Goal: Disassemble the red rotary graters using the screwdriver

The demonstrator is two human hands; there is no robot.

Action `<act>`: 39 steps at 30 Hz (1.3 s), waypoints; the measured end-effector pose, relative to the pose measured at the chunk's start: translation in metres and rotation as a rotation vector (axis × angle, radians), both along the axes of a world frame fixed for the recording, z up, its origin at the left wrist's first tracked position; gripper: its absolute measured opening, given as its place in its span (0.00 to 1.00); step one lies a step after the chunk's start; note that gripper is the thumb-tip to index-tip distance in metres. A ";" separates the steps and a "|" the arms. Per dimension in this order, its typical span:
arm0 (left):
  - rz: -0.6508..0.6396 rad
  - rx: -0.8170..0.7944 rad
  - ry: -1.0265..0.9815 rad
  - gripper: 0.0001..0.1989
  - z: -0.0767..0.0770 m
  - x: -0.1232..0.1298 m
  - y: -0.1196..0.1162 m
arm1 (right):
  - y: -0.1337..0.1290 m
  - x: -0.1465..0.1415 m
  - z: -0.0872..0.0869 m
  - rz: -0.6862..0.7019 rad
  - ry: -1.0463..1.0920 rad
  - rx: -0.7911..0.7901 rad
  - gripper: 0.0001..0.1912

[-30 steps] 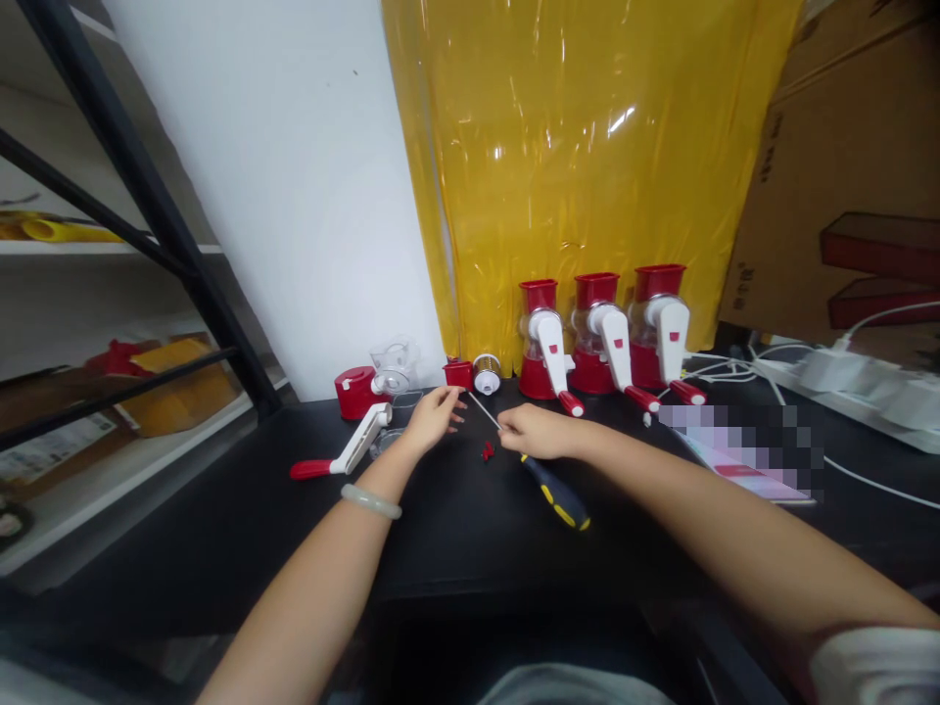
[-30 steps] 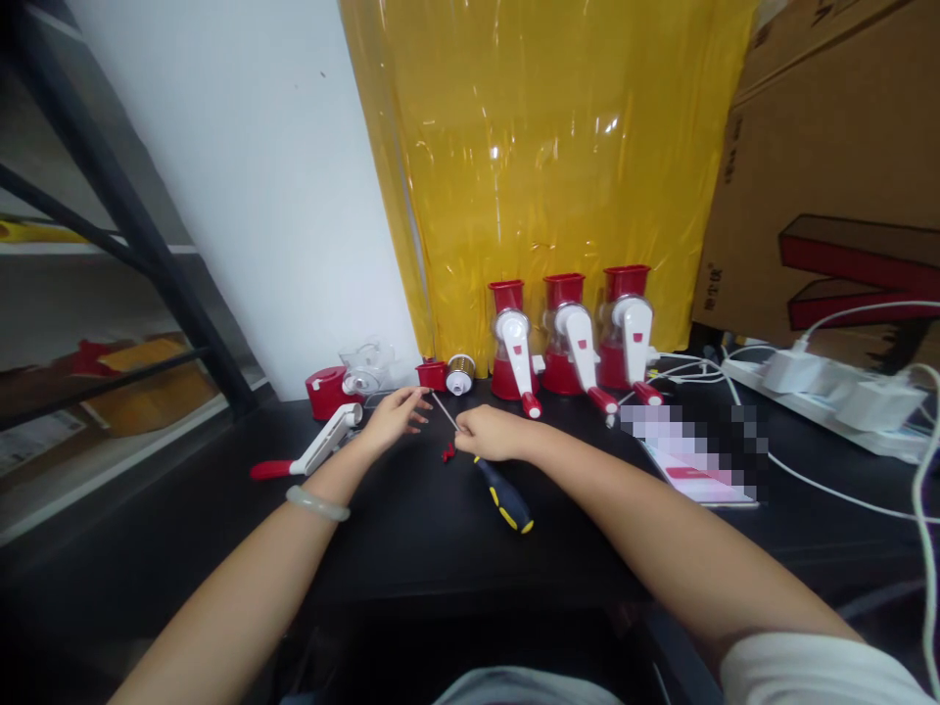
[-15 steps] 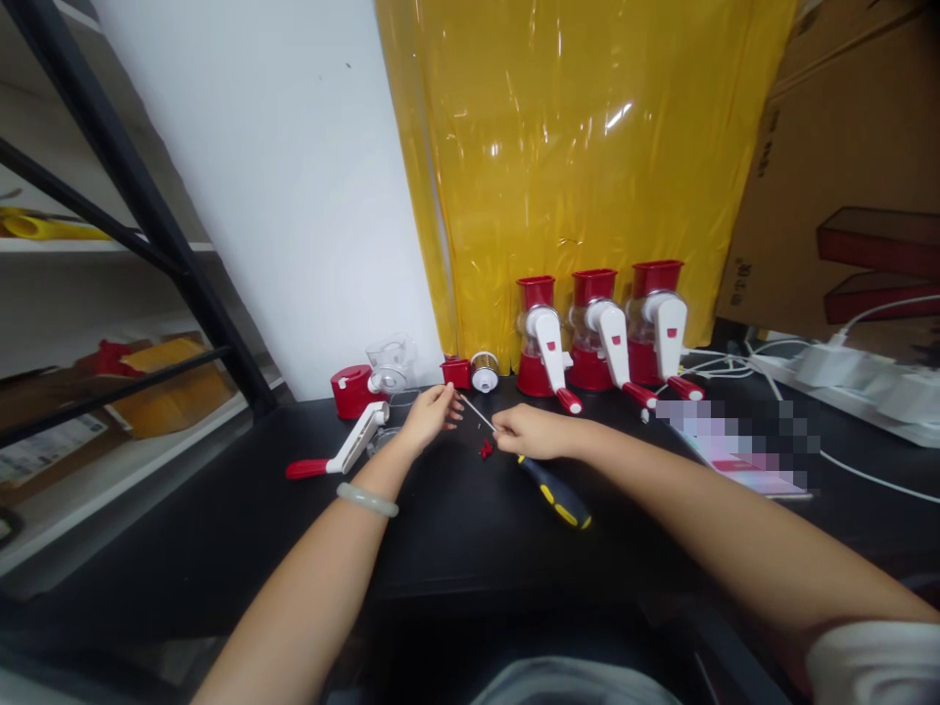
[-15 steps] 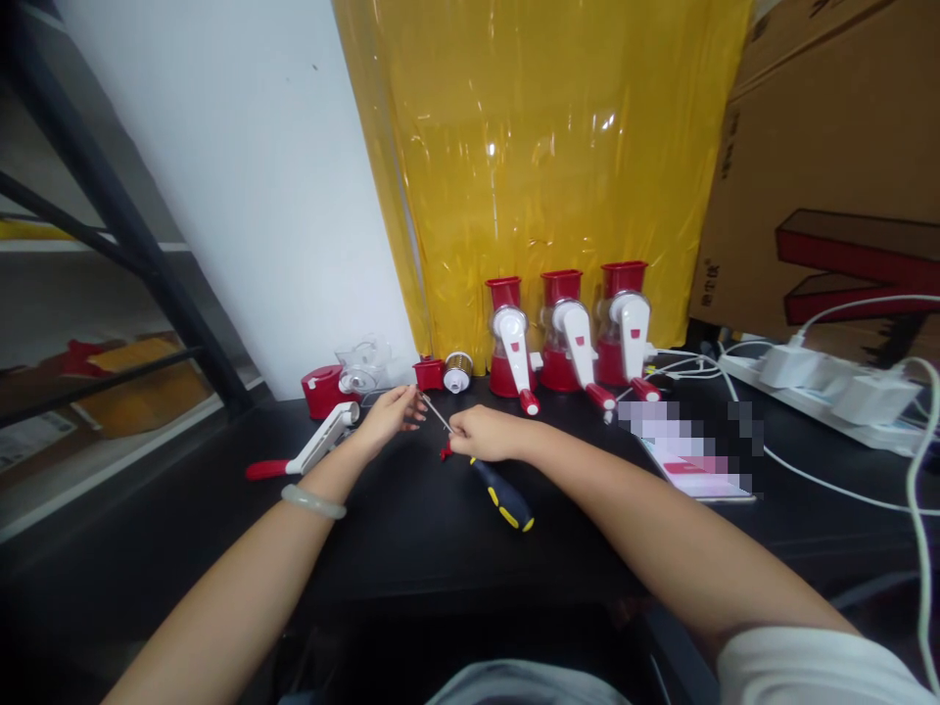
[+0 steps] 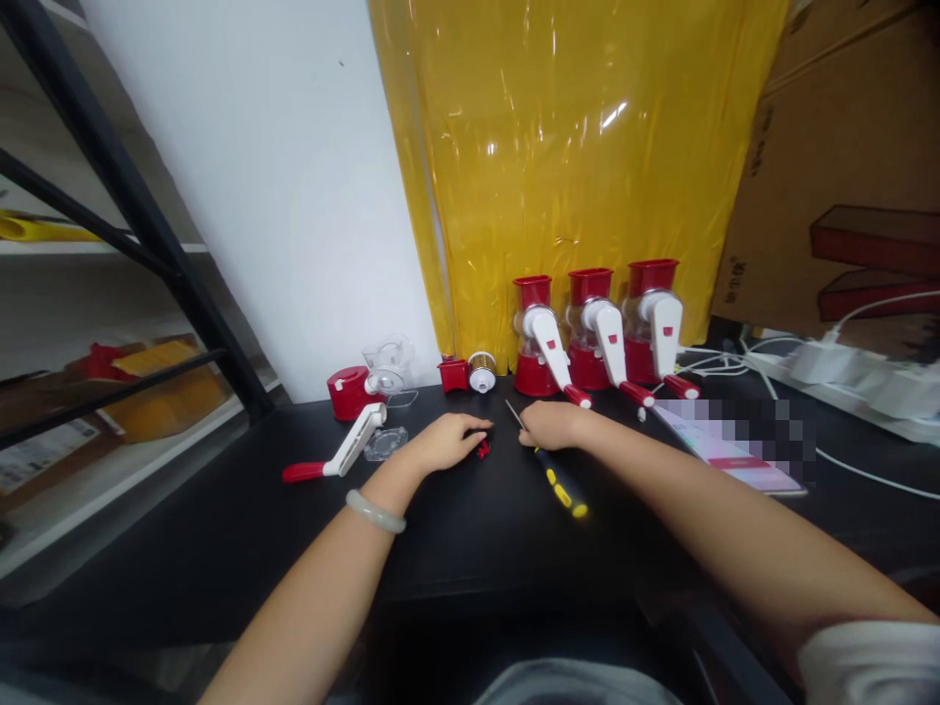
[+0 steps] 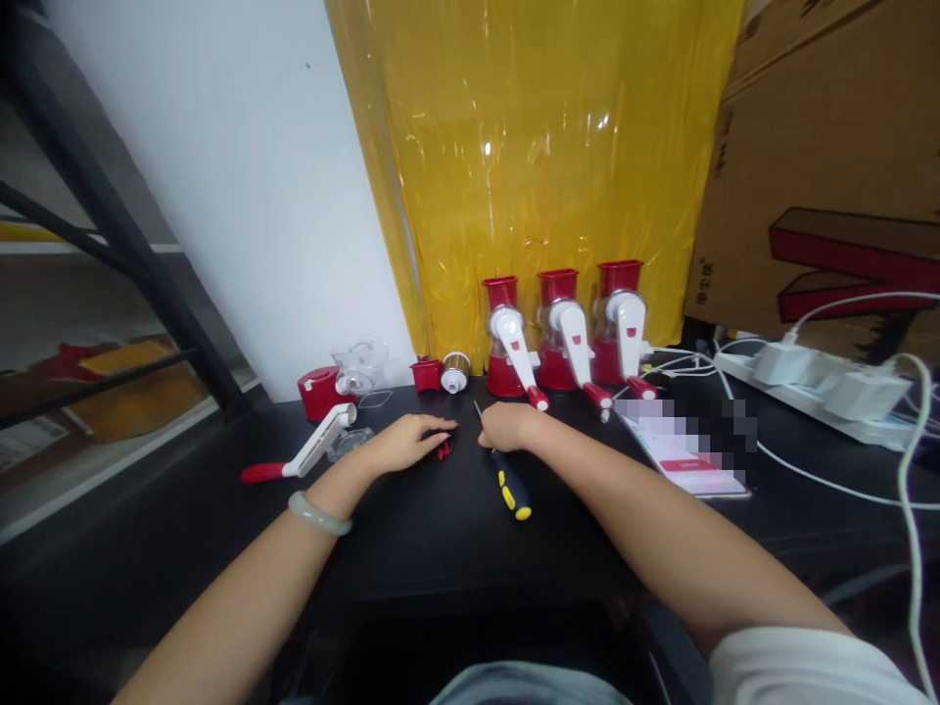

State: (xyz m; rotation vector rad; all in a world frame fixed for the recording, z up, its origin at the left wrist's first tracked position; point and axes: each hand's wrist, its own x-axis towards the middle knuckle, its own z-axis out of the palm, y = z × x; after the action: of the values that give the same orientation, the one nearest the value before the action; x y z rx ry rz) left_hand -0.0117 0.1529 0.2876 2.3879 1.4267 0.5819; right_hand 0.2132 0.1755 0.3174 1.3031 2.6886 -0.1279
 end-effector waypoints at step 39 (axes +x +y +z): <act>0.044 0.063 -0.152 0.14 0.003 -0.002 -0.006 | 0.155 0.004 0.062 -0.658 1.256 0.196 0.41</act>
State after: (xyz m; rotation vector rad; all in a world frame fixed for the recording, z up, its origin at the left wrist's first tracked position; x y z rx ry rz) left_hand -0.0133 0.1466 0.2908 2.3085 1.4180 0.8123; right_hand 0.2171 0.3305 0.3791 2.8459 2.9072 -1.1005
